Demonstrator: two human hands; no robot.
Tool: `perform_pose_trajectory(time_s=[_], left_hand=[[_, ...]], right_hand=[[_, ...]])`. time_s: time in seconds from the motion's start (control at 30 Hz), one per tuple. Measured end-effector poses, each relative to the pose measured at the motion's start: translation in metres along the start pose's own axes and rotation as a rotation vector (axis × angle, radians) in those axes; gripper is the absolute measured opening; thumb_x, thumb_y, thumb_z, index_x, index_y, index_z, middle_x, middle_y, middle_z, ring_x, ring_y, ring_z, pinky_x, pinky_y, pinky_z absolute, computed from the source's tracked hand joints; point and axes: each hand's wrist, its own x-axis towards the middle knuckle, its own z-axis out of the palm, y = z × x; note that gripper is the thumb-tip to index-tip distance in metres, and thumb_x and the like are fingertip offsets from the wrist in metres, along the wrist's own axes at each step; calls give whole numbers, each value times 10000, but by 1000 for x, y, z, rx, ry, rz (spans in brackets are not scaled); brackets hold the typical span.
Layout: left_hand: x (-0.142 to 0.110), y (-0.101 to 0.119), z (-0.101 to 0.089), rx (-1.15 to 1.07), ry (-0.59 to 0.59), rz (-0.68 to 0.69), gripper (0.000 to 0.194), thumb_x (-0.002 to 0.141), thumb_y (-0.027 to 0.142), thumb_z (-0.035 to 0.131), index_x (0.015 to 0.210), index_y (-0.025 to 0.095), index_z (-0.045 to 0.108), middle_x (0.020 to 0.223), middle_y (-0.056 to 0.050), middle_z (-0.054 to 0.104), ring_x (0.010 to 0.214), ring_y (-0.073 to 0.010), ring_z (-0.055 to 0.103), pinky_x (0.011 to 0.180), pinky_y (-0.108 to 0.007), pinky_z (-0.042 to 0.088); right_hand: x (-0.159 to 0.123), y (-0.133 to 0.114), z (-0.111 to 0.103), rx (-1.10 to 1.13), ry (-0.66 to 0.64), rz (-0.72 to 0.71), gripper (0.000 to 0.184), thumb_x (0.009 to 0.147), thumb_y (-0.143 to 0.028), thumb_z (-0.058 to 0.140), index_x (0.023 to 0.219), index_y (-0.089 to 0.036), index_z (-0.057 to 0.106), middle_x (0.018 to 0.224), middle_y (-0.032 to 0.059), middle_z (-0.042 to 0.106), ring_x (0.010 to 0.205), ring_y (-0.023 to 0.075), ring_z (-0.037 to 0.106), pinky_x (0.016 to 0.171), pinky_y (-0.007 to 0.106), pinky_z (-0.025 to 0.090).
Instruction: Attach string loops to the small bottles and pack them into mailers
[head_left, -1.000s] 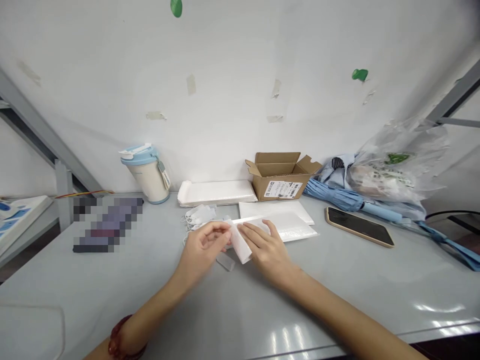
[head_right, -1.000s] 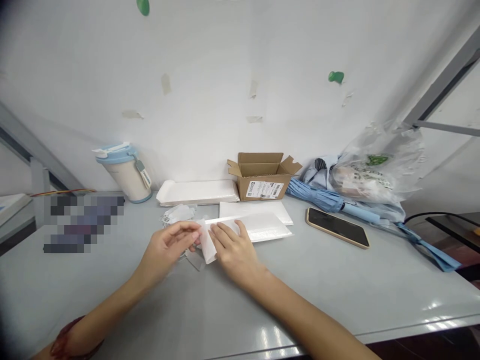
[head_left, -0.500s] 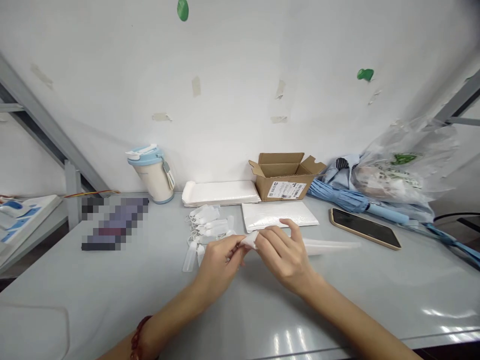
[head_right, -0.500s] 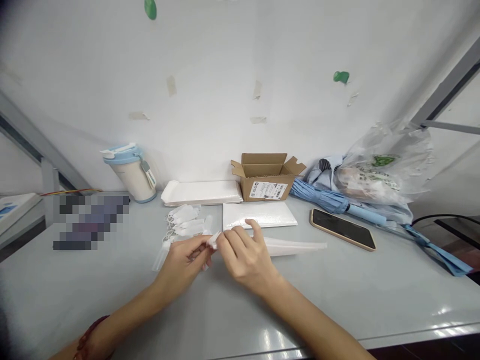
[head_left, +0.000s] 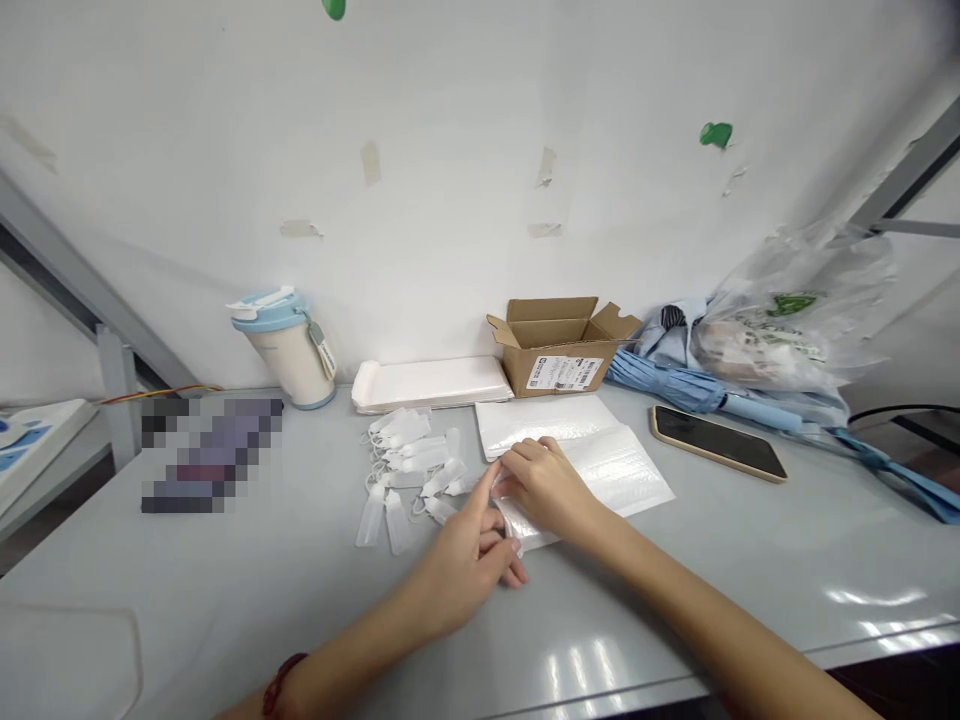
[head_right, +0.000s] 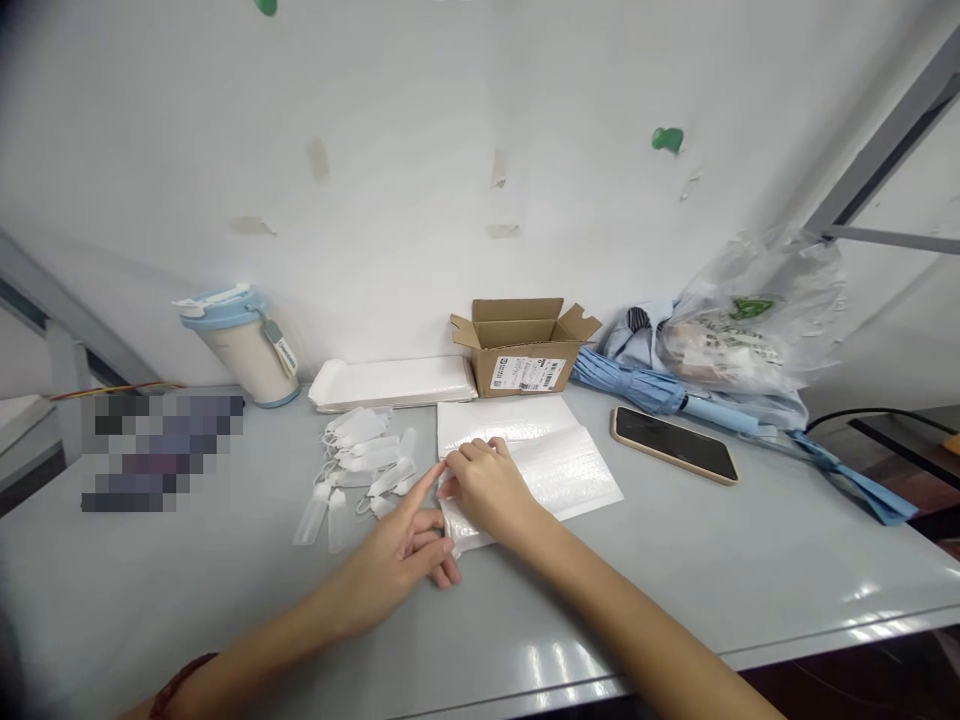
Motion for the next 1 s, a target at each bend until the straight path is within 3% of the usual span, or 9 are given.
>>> perform_pose_trajectory(time_s=[0.07, 0.23, 0.37, 0.43, 0.57, 0.77, 1.0], left_hand=[[1, 1, -1, 13, 0, -2, 731, 836, 175, 508, 1475, 203, 156, 794, 11, 505, 696, -150, 645, 673, -314, 518], [2, -1, -6, 194, 31, -38, 465, 848, 196, 467, 1306, 116, 471, 765, -17, 586, 638, -138, 622, 651, -300, 513], [0, -3, -11, 539, 120, 169, 283, 881, 217, 420, 1056, 147, 631, 753, -41, 621, 645, -152, 596, 629, -294, 508], [-2, -4, -12, 709, 112, 354, 256, 891, 190, 406, 1002, 167, 636, 867, -68, 635, 736, -163, 599, 694, -302, 512], [-6, -4, -9, 1003, -59, 640, 213, 898, 152, 435, 1020, 164, 609, 1029, -99, 621, 989, -210, 561, 871, -348, 489], [-7, -9, 0, 1265, -115, 622, 246, 884, 200, 498, 1111, 134, 564, 1184, -143, 569, 1161, -274, 498, 963, -423, 461], [-2, -16, -1, 1323, -68, 662, 412, 851, 14, 361, 1213, 153, 497, 1167, -126, 577, 1156, -241, 511, 940, -389, 474]], right_hand=[[2, 0, 0, 62, -50, 77, 48, 834, -181, 597, 869, -153, 614, 898, 67, 682, 887, 200, 595, 788, 315, 329], [5, 4, 2, 168, -79, 209, 253, 826, -228, 613, 1067, -160, 572, 1000, 91, 672, 978, 229, 592, 849, 346, 354], [4, 7, 4, 216, -43, 192, 268, 823, -233, 623, 1077, -167, 568, 1053, 88, 660, 1014, 225, 584, 866, 351, 374], [4, 7, 5, 202, -10, 164, 234, 824, -207, 619, 1052, -172, 582, 1033, 81, 662, 996, 216, 589, 851, 344, 391], [3, 5, 9, 154, 44, 90, 174, 819, -140, 611, 989, -179, 615, 962, 63, 663, 951, 205, 596, 805, 333, 423], [2, 5, 15, 175, 142, -10, 184, 810, -82, 589, 966, -172, 626, 904, 50, 654, 871, 177, 587, 770, 311, 453], [1, 5, 11, 257, 128, -30, 257, 833, -20, 479, 993, -148, 634, 874, 67, 660, 845, 165, 587, 746, 278, 467]])
